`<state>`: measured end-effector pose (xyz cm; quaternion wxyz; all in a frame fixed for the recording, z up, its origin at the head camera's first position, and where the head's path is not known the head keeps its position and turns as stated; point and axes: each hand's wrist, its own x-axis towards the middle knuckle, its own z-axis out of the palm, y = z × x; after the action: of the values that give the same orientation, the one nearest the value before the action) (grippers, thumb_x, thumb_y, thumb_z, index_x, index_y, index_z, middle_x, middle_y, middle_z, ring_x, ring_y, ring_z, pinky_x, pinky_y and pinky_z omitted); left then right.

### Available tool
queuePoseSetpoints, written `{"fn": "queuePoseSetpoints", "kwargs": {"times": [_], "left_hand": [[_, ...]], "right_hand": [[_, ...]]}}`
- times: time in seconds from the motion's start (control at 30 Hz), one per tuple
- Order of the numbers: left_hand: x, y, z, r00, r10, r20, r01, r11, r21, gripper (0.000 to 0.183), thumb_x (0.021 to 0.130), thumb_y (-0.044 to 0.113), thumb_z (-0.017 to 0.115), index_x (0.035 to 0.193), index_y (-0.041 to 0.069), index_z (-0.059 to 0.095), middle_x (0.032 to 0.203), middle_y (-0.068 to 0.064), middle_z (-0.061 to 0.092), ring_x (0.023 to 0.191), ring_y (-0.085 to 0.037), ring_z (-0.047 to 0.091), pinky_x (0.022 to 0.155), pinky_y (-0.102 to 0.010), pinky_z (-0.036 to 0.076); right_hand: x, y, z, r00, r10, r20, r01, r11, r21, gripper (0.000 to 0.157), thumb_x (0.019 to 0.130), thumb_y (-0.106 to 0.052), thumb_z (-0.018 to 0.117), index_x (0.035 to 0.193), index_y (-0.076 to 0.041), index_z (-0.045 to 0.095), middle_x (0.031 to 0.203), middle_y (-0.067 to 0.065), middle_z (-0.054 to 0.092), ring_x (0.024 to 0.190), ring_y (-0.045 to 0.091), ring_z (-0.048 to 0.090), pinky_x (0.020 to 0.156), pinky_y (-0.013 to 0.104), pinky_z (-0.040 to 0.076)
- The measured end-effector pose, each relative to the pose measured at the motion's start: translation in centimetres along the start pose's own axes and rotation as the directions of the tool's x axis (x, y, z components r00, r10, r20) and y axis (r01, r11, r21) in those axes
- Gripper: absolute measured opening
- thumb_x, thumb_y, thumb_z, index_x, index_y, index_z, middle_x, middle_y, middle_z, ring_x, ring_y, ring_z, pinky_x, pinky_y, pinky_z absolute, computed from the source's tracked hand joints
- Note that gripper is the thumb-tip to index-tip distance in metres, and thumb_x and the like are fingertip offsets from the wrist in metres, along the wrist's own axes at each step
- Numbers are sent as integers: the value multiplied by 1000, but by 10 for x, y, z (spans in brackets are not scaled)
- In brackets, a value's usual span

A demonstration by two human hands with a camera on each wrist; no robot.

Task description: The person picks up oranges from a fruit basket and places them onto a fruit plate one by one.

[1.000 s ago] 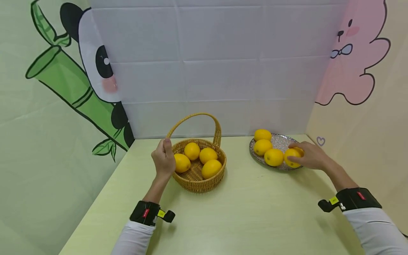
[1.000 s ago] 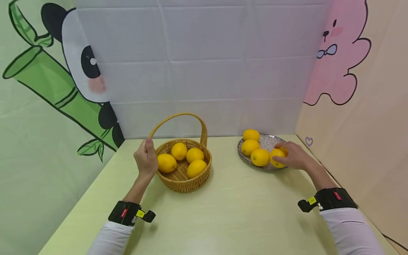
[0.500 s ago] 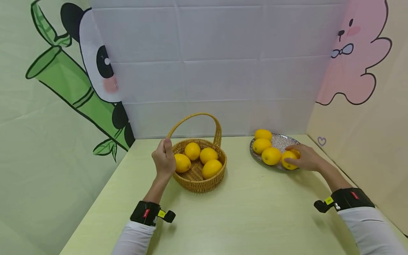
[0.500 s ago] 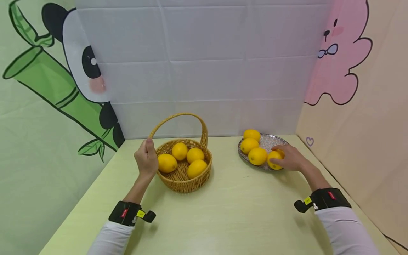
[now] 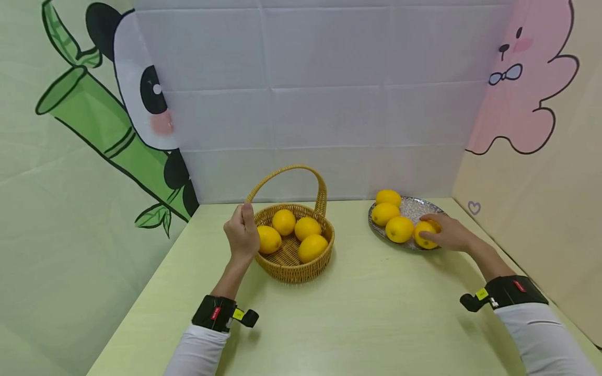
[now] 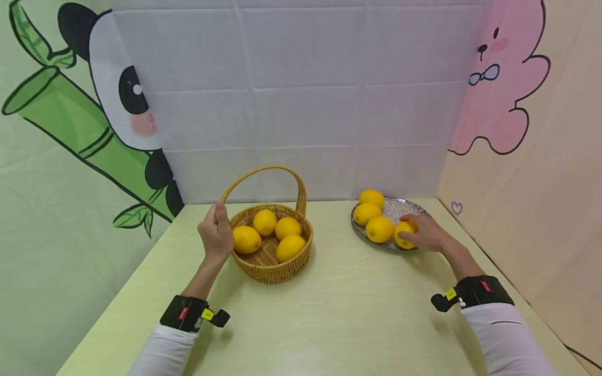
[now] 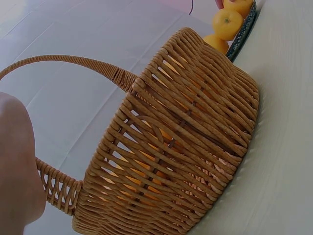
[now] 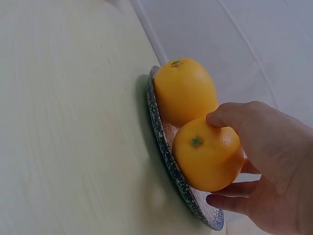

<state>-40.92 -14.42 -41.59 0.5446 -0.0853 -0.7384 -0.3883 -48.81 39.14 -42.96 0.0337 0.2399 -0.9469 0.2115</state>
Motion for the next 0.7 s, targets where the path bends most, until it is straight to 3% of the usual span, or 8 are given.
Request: {"fn": "queuePoseSetpoints", "kwargs": {"times": [0.47,0.7], "left_hand": [[-2,-2,2,999,28,-36,-28,1000,4,59,112,42,36,66,7,36,53,-2,28,43,-14,20,40,-23,14],[0,0,1,1000,23,-12,-23,1000,-8,60,113,45,34,66,7,36,53,-2,28,42,-15,21,41,-23,14]], "right_hand": [[-1,2,3,1000,-19,-1,19,1000,-3,70,102,-38,64,150,8,44,150,36,40,136,54,31,107,73,26],[-3,1,-5,999,-35,-38,34,999,-21,72,102,-39,64,152,8,41,151,36,39,137,54,30,108,72,25]]}}
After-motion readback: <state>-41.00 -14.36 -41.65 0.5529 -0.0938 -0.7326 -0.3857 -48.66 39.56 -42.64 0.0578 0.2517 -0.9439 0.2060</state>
